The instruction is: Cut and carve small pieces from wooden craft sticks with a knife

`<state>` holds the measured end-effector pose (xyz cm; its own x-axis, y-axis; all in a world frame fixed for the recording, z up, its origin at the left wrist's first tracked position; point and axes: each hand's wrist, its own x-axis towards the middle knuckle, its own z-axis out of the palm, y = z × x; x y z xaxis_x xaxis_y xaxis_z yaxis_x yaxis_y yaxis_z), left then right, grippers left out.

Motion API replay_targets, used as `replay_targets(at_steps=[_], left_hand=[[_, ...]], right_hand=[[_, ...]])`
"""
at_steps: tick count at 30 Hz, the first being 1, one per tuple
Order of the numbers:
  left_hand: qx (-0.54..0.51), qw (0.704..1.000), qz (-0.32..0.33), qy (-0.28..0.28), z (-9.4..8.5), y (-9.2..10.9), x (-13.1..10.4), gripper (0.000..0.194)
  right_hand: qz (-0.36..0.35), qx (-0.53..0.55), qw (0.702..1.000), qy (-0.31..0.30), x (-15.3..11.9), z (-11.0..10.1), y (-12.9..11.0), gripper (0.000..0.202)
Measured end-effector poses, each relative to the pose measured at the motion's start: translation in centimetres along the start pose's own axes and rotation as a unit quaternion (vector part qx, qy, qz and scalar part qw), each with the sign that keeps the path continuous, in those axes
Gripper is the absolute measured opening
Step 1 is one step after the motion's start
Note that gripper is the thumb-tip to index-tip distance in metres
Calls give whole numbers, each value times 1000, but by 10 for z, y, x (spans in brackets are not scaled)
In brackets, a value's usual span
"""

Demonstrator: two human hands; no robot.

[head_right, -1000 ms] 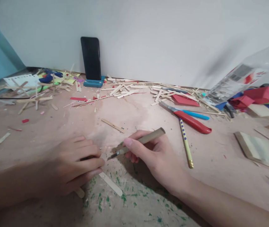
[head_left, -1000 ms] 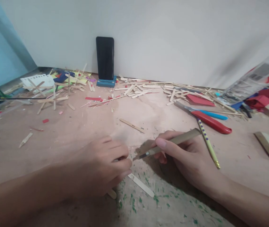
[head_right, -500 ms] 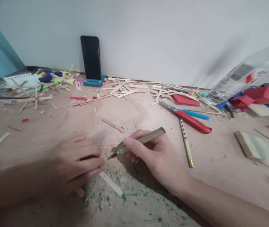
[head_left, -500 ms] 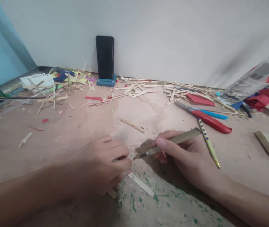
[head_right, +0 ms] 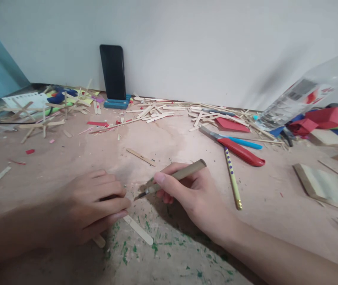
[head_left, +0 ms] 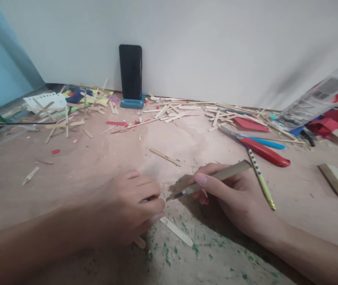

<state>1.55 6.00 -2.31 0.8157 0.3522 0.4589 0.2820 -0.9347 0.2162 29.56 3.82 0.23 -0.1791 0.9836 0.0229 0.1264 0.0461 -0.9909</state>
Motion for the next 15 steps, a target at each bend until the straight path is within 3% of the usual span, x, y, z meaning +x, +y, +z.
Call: replay_targets(at_steps=[15], left_hand=[[20,1000,4,8,0,0,1,27]], right_hand=[[2,6,1000,2,-1,0,2,36]])
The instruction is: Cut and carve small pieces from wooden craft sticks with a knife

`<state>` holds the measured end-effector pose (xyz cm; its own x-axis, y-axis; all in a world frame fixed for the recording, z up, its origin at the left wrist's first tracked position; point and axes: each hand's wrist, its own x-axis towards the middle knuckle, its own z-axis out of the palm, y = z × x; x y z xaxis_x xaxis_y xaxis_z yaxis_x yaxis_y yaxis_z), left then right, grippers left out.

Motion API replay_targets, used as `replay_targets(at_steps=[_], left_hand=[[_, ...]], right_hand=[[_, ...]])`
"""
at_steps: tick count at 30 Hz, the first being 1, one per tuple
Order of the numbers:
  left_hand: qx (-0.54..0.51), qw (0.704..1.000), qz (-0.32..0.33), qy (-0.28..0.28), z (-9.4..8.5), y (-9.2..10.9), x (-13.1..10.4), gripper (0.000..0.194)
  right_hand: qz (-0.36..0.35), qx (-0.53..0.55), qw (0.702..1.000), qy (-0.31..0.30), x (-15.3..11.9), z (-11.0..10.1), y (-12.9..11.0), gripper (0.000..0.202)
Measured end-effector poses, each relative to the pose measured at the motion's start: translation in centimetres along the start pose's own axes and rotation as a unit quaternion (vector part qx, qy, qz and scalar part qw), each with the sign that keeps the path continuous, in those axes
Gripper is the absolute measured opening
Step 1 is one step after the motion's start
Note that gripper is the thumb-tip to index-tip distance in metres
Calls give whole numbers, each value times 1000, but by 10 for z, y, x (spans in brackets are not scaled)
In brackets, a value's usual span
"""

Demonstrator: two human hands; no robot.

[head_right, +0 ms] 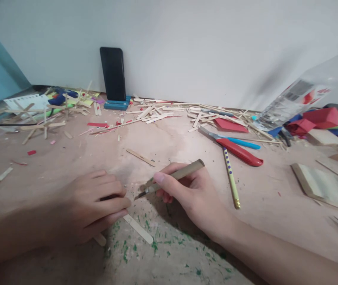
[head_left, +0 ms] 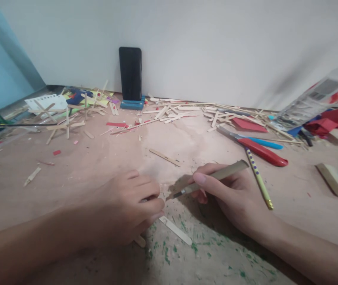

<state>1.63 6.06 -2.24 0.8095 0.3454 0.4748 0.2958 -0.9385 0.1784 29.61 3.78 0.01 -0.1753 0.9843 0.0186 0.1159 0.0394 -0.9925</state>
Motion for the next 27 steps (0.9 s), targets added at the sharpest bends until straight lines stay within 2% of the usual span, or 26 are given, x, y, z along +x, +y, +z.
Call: replay_targets(at_steps=[27], left_hand=[[0,1000,0,-9,0,0,-1,25]], right_hand=[[-9,2,1000,-2,2,0,-2,32]])
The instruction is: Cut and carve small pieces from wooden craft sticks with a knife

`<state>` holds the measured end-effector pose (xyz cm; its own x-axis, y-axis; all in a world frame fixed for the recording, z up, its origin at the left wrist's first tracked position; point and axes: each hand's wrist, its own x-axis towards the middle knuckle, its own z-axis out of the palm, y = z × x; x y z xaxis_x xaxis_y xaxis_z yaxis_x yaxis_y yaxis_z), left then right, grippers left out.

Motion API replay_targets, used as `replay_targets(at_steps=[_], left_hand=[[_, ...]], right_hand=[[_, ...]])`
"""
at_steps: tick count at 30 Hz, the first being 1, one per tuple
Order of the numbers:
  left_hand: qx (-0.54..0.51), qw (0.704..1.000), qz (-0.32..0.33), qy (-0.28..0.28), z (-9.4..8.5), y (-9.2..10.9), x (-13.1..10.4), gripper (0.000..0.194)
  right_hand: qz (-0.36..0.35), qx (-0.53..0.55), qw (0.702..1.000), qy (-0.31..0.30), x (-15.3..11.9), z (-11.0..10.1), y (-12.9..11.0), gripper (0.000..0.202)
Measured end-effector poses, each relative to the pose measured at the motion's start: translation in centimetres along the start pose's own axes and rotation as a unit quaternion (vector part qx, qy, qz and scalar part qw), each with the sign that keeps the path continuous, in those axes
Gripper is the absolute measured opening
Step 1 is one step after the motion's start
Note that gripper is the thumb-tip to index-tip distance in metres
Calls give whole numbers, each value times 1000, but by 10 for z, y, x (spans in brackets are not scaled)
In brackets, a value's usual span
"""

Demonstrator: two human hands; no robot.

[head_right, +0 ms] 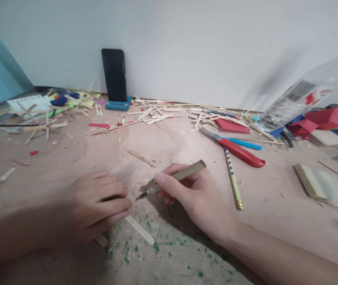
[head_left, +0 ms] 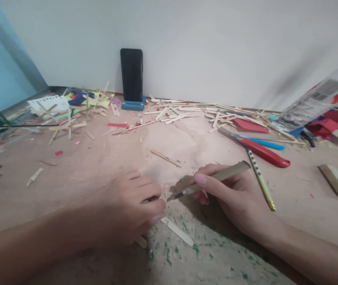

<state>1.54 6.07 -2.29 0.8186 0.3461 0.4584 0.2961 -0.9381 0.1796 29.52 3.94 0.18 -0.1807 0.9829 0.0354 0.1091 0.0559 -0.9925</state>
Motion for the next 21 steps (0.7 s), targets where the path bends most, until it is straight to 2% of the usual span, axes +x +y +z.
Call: replay_targets(at_steps=[12,21], left_hand=[[19,1000,10,-6,-1,0,-1,17],[2,1000,0,7,2,0,-1,25]], right_hand=[[-5,-7,1000,6,0,3,-2,35],[-6,-9,1000,4,-1,0,0,36]])
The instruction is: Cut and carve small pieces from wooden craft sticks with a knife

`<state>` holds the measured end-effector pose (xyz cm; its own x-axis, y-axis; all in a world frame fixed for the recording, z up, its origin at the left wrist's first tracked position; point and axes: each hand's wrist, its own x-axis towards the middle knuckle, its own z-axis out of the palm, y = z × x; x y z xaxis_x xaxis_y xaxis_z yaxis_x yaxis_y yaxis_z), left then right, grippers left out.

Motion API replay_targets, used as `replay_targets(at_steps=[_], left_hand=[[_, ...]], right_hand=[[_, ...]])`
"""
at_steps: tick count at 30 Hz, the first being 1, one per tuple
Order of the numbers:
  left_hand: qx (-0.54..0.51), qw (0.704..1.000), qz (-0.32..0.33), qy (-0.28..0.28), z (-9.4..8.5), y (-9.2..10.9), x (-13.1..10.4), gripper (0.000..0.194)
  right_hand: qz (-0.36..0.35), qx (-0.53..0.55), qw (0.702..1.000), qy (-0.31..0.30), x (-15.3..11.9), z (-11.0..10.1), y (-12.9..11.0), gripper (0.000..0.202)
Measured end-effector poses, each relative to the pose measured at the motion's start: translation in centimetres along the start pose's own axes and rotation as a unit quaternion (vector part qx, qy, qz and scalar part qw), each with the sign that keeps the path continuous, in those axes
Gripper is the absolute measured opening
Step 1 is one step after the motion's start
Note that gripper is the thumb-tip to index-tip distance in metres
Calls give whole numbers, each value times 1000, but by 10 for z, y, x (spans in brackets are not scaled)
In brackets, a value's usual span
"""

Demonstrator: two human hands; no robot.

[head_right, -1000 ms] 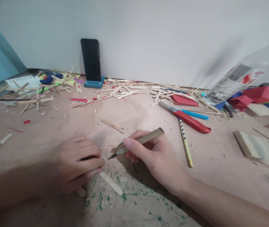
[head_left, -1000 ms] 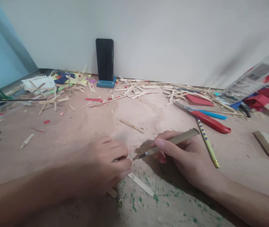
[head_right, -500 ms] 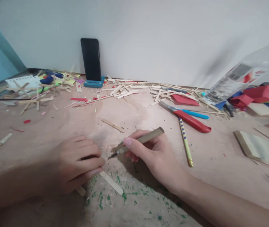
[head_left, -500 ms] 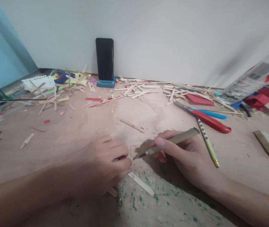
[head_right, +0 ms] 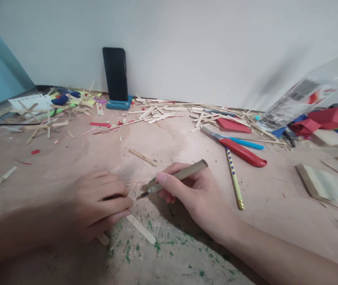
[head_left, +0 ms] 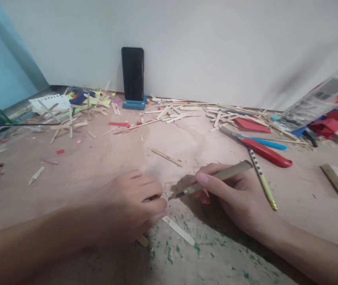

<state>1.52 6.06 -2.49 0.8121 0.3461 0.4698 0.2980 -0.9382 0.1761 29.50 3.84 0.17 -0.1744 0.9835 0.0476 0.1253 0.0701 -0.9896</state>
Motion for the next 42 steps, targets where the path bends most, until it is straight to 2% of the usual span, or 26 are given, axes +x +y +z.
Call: replay_targets(at_steps=[30,42], left_hand=[[6,1000,5,-3,-2,0,0,22],[11,1000,6,-3,-1,-1,1,21]], right_hand=[[11,4,1000,-2,2,0,5,33],[10,-1,1000,2,1,0,-2,32]])
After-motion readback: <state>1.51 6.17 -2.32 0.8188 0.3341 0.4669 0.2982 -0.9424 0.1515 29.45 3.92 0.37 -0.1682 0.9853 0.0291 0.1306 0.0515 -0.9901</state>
